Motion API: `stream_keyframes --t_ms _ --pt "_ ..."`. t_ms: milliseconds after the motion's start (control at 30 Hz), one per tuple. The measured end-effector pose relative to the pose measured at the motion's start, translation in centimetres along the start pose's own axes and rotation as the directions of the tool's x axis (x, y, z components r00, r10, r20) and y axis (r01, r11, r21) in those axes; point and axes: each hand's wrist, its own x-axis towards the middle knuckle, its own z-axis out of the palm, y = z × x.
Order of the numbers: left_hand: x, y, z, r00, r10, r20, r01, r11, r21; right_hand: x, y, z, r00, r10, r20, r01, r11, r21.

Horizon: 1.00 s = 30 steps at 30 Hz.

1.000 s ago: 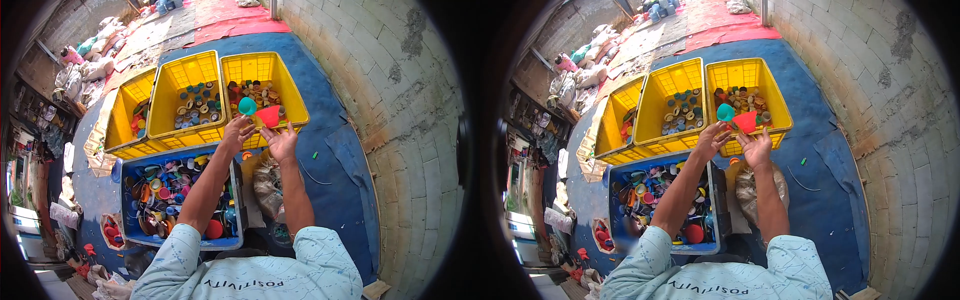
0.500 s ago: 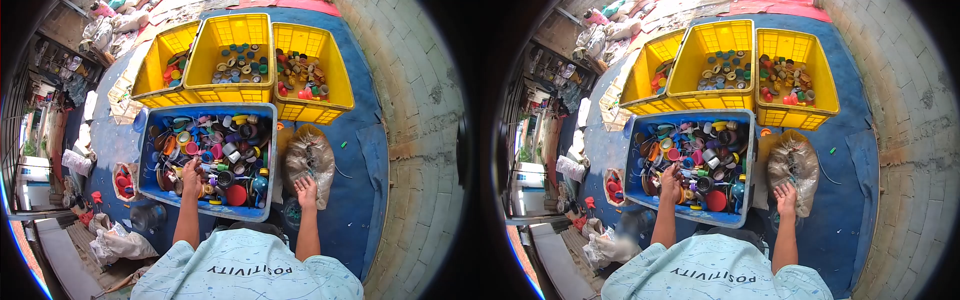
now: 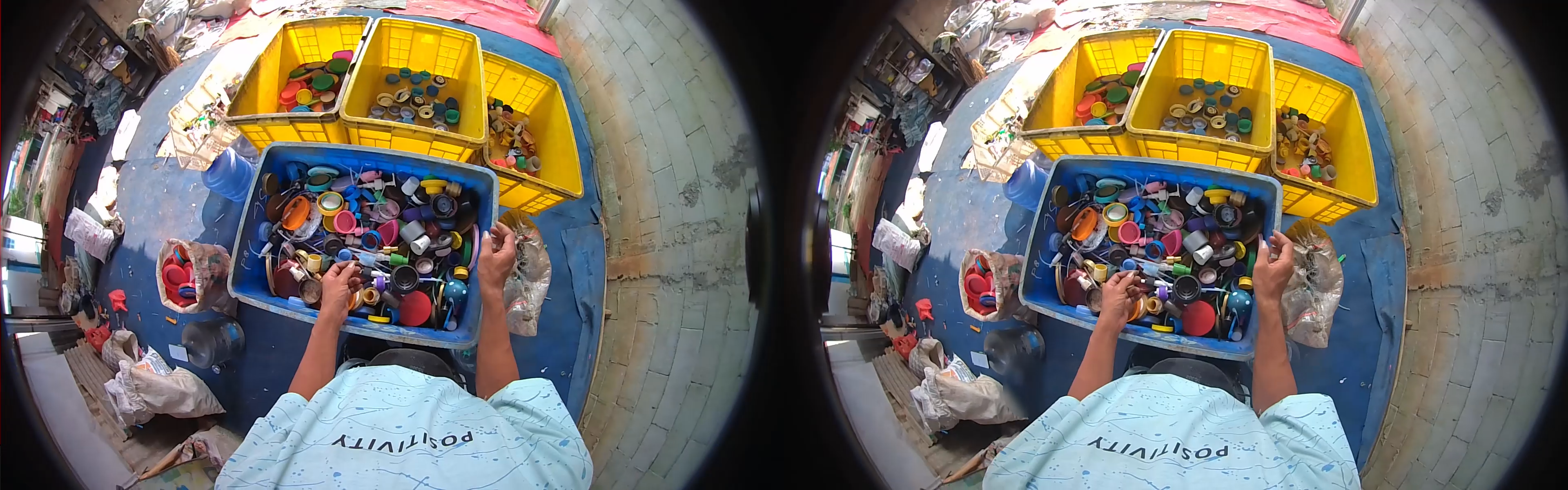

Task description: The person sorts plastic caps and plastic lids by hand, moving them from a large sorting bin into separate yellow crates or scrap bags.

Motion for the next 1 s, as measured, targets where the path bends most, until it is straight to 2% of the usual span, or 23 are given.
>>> stream_keyframes --t_ms 100,133,267,300,333,400,500,600,767,867,967,1000 --pt "0.3 0.4 -2.9 0.997 0.043 -0.057 -0.043 0.999 0.001 -2.2 -1.5 4.3 0.986 -0.088 0.144 0.098 0.993 -0.064" --pt "0.2 0.9 -4.0 0.996 0.040 -0.078 -0.041 0.999 -0.013 -3.3 -2.0 5.5 0.973 -0.074 0.217 0.095 0.991 -0.089" --pt "1.0 2.7 -7.9 0.990 0.055 -0.127 -0.066 0.995 -0.080 -8.1 -0.3 9.8 0.845 -0.091 0.528 0.193 0.971 -0.143" --pt "1.3 3.1 -8.6 0.989 0.086 -0.120 -0.097 0.991 -0.092 -9.1 -0.1 10.7 0.809 -0.106 0.578 0.237 0.959 -0.156" --pt "1.6 3.7 -9.2 0.987 0.115 -0.113 -0.127 0.986 -0.105 -10.1 0.6 11.7 0.784 -0.184 0.593 0.350 0.920 -0.177" --pt "1.8 4.7 -10.1 0.982 0.133 -0.137 -0.145 0.986 -0.083 -11.2 1.0 12.9 0.732 -0.184 0.656 0.479 0.824 -0.304" --pt "1.9 5.6 -10.9 0.978 0.126 -0.166 -0.140 0.987 -0.073 -12.1 0.0 15.1 0.729 -0.187 0.658 0.551 0.730 -0.403" --pt "2.1 5.8 -11.4 0.983 0.104 -0.151 -0.113 0.992 -0.051 -12.2 -0.3 17.0 0.747 -0.097 0.658 0.601 0.522 -0.605" --pt "1.8 5.4 -11.6 0.995 0.050 -0.090 -0.051 0.999 0.000 -12.2 -1.1 17.3 0.716 0.087 0.692 0.577 0.484 -0.658" --pt "1.9 5.6 -10.9 0.997 0.051 -0.064 -0.047 0.997 0.058 -12.0 -0.4 17.3 0.736 0.063 0.674 0.575 0.467 -0.672" --pt "2.5 5.2 -10.3 0.999 0.048 -0.026 -0.044 0.992 0.119 -11.3 0.9 16.8 0.725 0.102 0.682 0.570 0.468 -0.676" --pt "2.5 5.2 -9.9 0.999 0.044 -0.012 -0.041 0.990 0.136 -11.1 1.2 16.1 0.719 0.090 0.690 0.563 0.508 -0.652"
